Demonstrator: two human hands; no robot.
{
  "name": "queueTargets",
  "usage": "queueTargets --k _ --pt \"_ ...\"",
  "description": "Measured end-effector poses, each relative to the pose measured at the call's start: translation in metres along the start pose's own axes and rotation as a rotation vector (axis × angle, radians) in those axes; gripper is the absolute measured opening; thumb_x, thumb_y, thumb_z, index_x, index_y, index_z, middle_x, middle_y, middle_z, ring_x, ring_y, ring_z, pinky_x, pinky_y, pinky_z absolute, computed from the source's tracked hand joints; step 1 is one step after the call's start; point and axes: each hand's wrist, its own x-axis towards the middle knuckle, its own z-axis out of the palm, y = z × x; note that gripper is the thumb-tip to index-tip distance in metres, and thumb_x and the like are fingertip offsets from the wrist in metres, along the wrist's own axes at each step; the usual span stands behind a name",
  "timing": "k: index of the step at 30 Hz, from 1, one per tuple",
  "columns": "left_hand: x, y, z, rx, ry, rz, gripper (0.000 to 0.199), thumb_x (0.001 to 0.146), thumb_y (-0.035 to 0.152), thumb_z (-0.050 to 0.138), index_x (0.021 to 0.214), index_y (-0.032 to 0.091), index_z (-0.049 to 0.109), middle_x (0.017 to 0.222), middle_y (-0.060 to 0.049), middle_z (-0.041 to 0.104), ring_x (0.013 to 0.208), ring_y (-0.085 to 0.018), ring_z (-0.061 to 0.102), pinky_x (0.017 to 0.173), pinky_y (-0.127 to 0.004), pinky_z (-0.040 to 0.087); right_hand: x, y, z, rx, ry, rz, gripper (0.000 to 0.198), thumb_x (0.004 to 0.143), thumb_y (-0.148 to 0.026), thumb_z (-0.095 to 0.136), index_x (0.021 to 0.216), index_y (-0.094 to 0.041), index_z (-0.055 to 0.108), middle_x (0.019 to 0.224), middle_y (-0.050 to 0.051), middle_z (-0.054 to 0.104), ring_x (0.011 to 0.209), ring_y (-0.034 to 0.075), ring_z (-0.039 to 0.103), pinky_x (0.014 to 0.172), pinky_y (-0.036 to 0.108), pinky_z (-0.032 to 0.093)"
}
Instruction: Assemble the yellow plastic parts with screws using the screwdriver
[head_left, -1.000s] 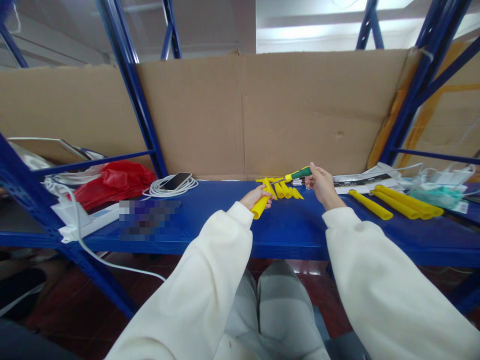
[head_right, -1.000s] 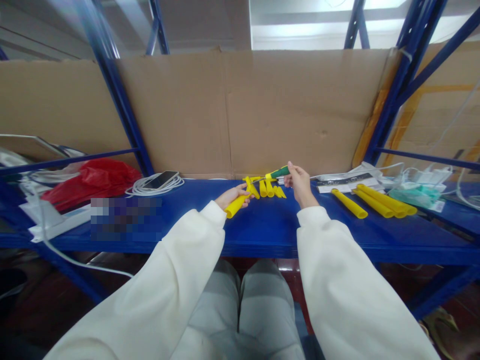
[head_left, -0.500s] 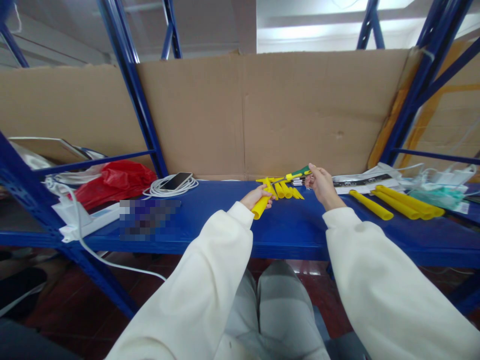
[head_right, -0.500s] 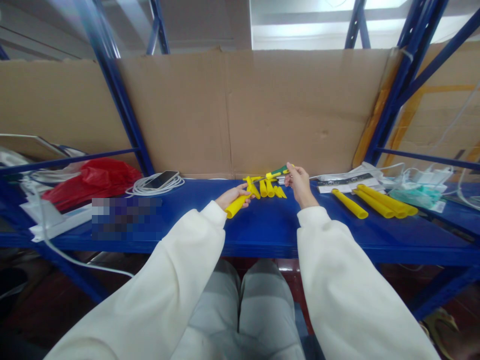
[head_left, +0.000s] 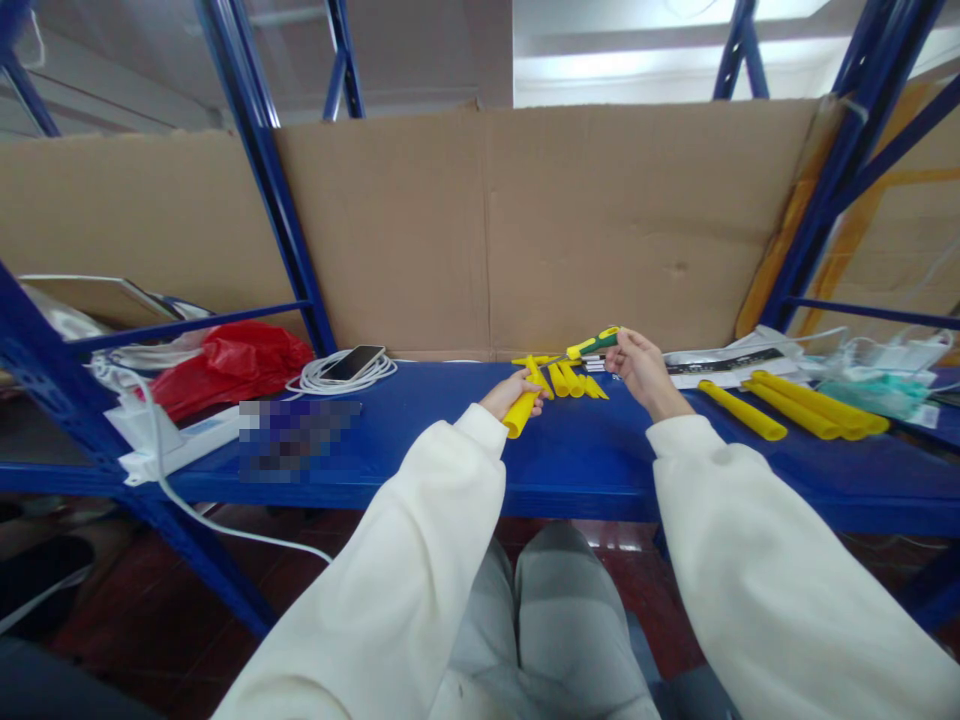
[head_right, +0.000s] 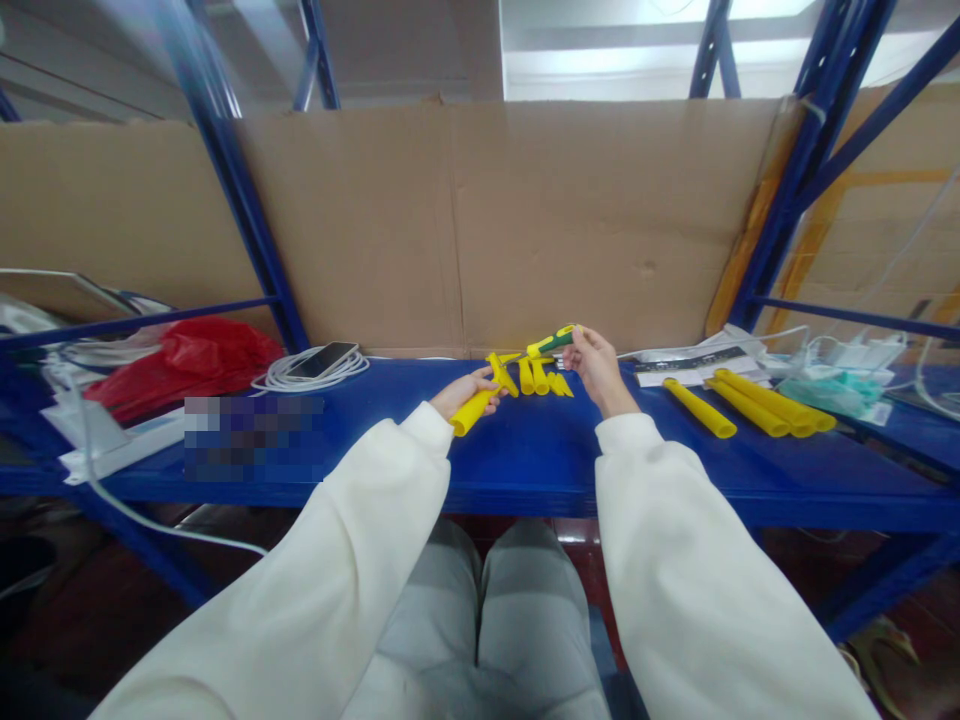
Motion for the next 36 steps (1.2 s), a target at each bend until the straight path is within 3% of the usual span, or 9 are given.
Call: queueTargets --k 6,10,18,24,36 --pt "-0.0050 0.0014 0.0037 0.016 -0.008 -0.006 0.064 0.085 -0.002 0.038 0.143 0.021 0.029 0.070 0.001 0.054 0.042 -0.008 0.045 0.041 -0.017 0.038 -0.0001 0.0039 -0.0016 -0.074 0.081 -0.046 0.049 0.066 -0.057 0.081 0.069 -0.022 0.047 0.043 -0.010 0.047 0.034 0.006 0.046 0.034 0.016 0.035" --pt "-0.0042 0.0008 0.0034 0.022 0.008 0.007 0.065 0.086 -0.002 0.037 0.146 0.020 0.025 0.071 0.000 0.054 0.042 -0.008 0.044 0.041 -0.017 0.036 0.0005 0.0058 -0.0023 -0.085 0.122 -0.048 0.051 0.063 -0.059 0.082 0.071 -0.022 0.049 0.043 -0.009 0.050 0.035 0.007 0.048 0.034 0.016 0.036" --pt "-0.0039 0.0004 0.0034 0.024 0.024 0.020 0.063 0.086 -0.002 0.036 0.145 0.020 0.028 0.070 0.001 0.054 0.041 -0.008 0.043 0.042 -0.017 0.036 -0.0004 0.0023 -0.0023 -0.071 0.041 -0.016 0.045 0.065 -0.058 0.081 0.081 -0.019 0.063 0.045 -0.007 0.053 0.037 0.007 0.048 0.036 0.016 0.037" --pt "-0.0026 0.0008 0.0021 0.019 0.024 0.017 0.059 0.085 -0.003 0.036 0.139 0.021 0.034 0.070 0.001 0.053 0.041 -0.008 0.043 0.041 -0.017 0.037 -0.0017 -0.0005 0.0010 0.001 -0.047 -0.015 0.038 0.068 -0.049 0.083 0.078 -0.021 0.060 0.053 -0.005 0.061 0.044 0.008 0.055 0.045 0.018 0.046" --pt "-0.0016 0.0002 0.0008 -0.009 0.019 0.016 0.061 0.083 -0.003 0.040 0.139 0.020 0.035 0.071 0.000 0.055 0.042 -0.008 0.044 0.041 -0.017 0.038 -0.0004 0.0031 -0.0017 -0.107 0.074 -0.042 0.047 0.063 -0.057 0.083 0.073 -0.021 0.056 0.047 -0.007 0.055 0.038 0.007 0.050 0.036 0.016 0.037"
